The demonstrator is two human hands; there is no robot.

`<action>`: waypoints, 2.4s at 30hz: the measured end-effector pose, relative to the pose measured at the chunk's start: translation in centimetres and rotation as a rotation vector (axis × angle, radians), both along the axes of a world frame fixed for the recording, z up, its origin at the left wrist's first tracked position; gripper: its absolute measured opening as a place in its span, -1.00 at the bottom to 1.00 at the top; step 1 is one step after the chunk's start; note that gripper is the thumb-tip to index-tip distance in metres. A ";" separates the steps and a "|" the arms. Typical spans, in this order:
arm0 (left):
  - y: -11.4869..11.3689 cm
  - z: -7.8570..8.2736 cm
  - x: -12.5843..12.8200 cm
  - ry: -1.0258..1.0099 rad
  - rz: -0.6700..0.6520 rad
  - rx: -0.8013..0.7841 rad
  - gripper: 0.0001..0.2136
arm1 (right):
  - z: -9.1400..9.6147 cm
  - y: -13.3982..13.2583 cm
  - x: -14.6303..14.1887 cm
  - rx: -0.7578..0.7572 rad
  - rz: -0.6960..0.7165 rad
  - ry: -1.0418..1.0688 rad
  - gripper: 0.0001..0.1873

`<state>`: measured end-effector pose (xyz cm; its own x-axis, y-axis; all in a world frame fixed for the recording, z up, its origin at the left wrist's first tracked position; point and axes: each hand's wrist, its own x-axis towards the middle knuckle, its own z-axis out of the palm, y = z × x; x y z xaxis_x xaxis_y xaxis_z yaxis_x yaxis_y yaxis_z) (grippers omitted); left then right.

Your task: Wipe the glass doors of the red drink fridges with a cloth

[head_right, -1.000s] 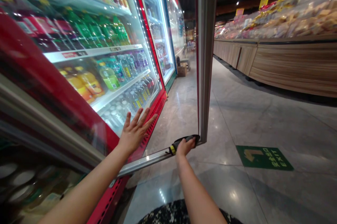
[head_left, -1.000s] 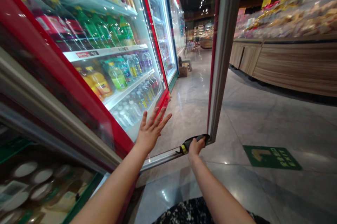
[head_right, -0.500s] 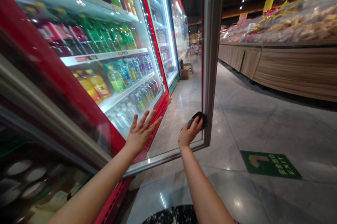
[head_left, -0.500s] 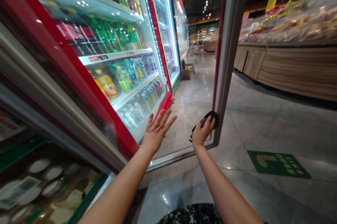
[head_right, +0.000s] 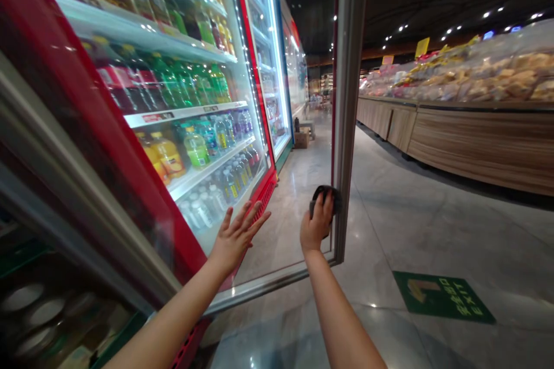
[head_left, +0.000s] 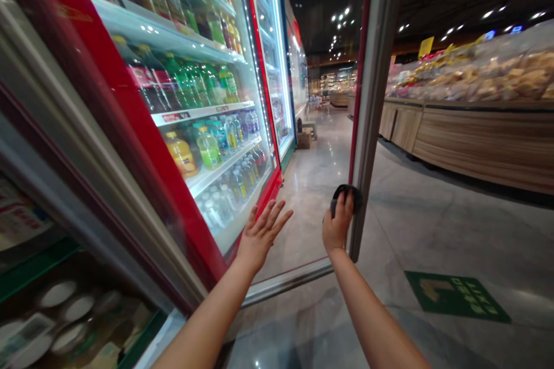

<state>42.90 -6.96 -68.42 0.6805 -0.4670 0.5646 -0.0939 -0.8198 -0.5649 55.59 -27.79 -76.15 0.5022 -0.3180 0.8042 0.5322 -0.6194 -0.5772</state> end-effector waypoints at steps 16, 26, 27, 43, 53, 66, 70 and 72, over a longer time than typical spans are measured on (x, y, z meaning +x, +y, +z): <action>1.5 -0.8 1.8 -0.058 0.005 -0.011 -0.22 | 3.6 -3.7 3.2 -0.595 0.187 -0.130 -0.16; 2.8 -2.9 1.0 -0.022 0.129 -0.100 -0.11 | 10.3 4.4 6.3 -0.394 0.232 -0.308 -0.19; 3.3 -3.6 0.1 -0.044 0.154 -0.124 -0.12 | 9.3 5.0 5.6 -0.504 0.273 -0.328 -0.19; 10.8 -4.8 -4.5 -0.073 0.189 -0.193 0.11 | 15.6 7.1 5.5 -0.590 0.107 -0.489 -0.33; 10.1 -5.3 -4.7 -0.057 0.224 -0.206 -0.01 | 10.7 3.9 5.4 -0.787 0.158 -0.532 -0.35; 9.8 -7.9 -8.8 -0.072 0.322 -0.302 0.06 | 4.0 8.8 -1.2 -1.153 0.591 -0.818 -0.50; 9.6 -7.8 -9.9 -0.004 0.336 -0.283 0.05 | 3.8 4.2 2.3 -1.193 0.721 -0.860 -0.43; 9.4 -7.1 -9.7 0.014 0.343 -0.291 0.04 | 6.8 3.8 3.8 -0.951 0.542 -0.735 -0.40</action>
<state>33.22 2.46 -75.55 0.7767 -0.0357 0.6288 0.2054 -0.9294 -0.3065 59.36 -23.97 -69.32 -0.2613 0.6213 0.7387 0.8403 -0.2302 0.4909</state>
